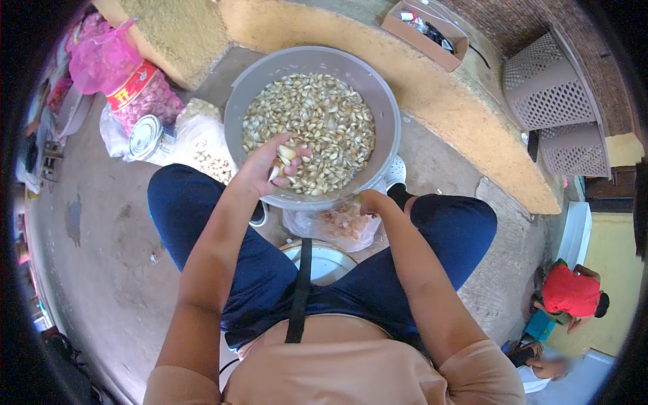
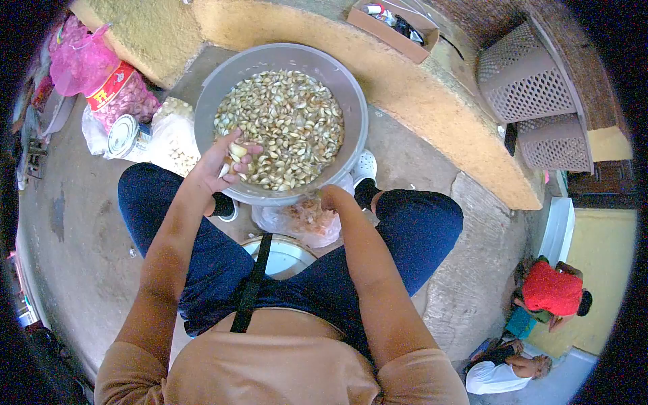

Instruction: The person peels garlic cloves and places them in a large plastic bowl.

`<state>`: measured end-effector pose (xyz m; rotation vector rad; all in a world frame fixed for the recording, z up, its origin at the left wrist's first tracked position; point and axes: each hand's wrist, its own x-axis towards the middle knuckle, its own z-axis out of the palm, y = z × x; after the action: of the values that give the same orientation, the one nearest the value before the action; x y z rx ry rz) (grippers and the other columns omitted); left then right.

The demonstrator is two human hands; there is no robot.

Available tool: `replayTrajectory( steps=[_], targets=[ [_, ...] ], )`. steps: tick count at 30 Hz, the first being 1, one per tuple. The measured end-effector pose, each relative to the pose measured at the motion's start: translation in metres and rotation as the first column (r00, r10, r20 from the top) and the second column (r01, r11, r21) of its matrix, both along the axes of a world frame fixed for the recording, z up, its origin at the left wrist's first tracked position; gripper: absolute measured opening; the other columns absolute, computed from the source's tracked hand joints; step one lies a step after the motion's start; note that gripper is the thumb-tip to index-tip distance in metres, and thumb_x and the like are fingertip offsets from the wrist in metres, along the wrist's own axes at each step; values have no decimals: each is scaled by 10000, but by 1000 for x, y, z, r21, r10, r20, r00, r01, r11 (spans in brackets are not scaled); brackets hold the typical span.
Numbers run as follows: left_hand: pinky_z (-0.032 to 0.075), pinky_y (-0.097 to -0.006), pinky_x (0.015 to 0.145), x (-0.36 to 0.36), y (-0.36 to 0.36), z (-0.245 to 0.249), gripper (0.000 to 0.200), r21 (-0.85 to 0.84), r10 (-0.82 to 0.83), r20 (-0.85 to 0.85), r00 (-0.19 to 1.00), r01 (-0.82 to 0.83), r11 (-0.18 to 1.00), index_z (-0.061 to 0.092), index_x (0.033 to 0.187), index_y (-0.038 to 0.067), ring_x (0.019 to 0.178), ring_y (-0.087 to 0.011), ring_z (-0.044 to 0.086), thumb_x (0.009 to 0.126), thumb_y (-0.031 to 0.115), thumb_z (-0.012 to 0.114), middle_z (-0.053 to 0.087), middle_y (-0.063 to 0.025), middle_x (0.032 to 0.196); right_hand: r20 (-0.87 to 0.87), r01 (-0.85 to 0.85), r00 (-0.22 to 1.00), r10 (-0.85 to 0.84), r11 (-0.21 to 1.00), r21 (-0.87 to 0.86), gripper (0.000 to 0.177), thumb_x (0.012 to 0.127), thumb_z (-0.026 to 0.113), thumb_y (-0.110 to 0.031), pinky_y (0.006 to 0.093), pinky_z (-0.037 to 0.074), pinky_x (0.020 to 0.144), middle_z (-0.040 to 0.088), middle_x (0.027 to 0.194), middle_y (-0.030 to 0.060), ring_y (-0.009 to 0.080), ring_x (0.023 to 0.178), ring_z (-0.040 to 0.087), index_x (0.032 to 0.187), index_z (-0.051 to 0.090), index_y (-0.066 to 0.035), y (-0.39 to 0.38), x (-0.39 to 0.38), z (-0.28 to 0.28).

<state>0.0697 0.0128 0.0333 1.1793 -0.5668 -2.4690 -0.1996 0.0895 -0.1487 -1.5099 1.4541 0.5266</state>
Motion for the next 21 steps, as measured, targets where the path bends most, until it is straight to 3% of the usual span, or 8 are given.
replayTrajectory(
  steps=[2, 4, 7, 10, 13, 16, 19, 21],
  targets=[
    [238, -166, 319, -2, 5, -1, 458, 48, 37, -44, 998, -35, 998, 510, 1020, -4, 475, -48, 409, 867, 393, 340, 470, 14, 634, 53, 163, 985, -164, 986, 24, 271, 649, 650, -180, 353, 481, 456, 587, 640, 141, 231, 519, 594, 742, 573, 63, 2, 0, 4],
    [244, -164, 320, -6, 10, -1, 469, 86, 54, -77, 996, -47, 995, 507, 1025, -4, 487, -52, 420, 865, 401, 333, 476, 8, 647, 128, 383, 917, -379, 924, -10, 277, 683, 627, -226, 360, 494, 530, 612, 723, 173, 249, 558, 614, 737, 597, 44, 3, 8, 49],
    [258, -164, 322, -13, 17, 1, 482, 101, 53, -91, 994, -43, 994, 503, 1034, -4, 506, -58, 437, 864, 412, 328, 481, -1, 666, 110, 257, 963, -244, 958, -127, 299, 720, 602, -249, 371, 485, 505, 601, 686, 166, 246, 522, 603, 793, 574, 40, -8, 16, 79],
    [269, -155, 282, -23, 24, 3, 521, 97, 74, -60, 995, -68, 993, 475, 1086, -21, 475, -68, 429, 870, 428, 319, 485, -24, 663, 264, 442, 890, -371, 843, -307, 310, 738, 615, -237, 273, 432, 398, 541, 562, 67, 146, 439, 527, 885, 530, 23, -12, 31, 130],
    [286, -162, 286, -23, 23, -4, 526, 61, -14, -129, 992, 22, 998, 494, 1050, -16, 491, -77, 456, 875, 442, 304, 500, -34, 679, 499, 526, 813, -300, 744, -411, 290, 741, 620, -238, 250, 404, 409, 542, 593, 54, 125, 450, 511, 904, 552, -8, -12, 38, 156],
    [262, -165, 250, -29, 23, -10, 530, 42, -74, -133, 988, 80, 996, 512, 973, -7, 451, -79, 448, 874, 469, 301, 510, -56, 668, 719, 657, 630, -293, 694, -293, 294, 737, 629, -256, 234, 392, 434, 547, 628, 47, 111, 475, 504, 923, 574, -34, -7, 50, 186],
    [258, -171, 234, -36, 25, -14, 512, 41, -105, -105, 989, 110, 993, 517, 865, 24, 422, -83, 438, 868, 492, 308, 516, -71, 658, 726, 633, 651, -220, 686, -359, 276, 743, 628, -255, 234, 409, 470, 559, 658, 40, 113, 513, 525, 930, 590, -55, -6, 60, 196],
    [250, -168, 233, -41, 28, -8, 490, -6, -134, -45, 990, 134, 991, 490, 821, 68, 405, -82, 418, 868, 511, 285, 496, -68, 641, 685, 580, 725, -75, 604, -547, 263, 741, 634, -246, 238, 419, 492, 565, 658, 35, 114, 520, 529, 925, 595, -62, -8, 65, 185]
  ],
)
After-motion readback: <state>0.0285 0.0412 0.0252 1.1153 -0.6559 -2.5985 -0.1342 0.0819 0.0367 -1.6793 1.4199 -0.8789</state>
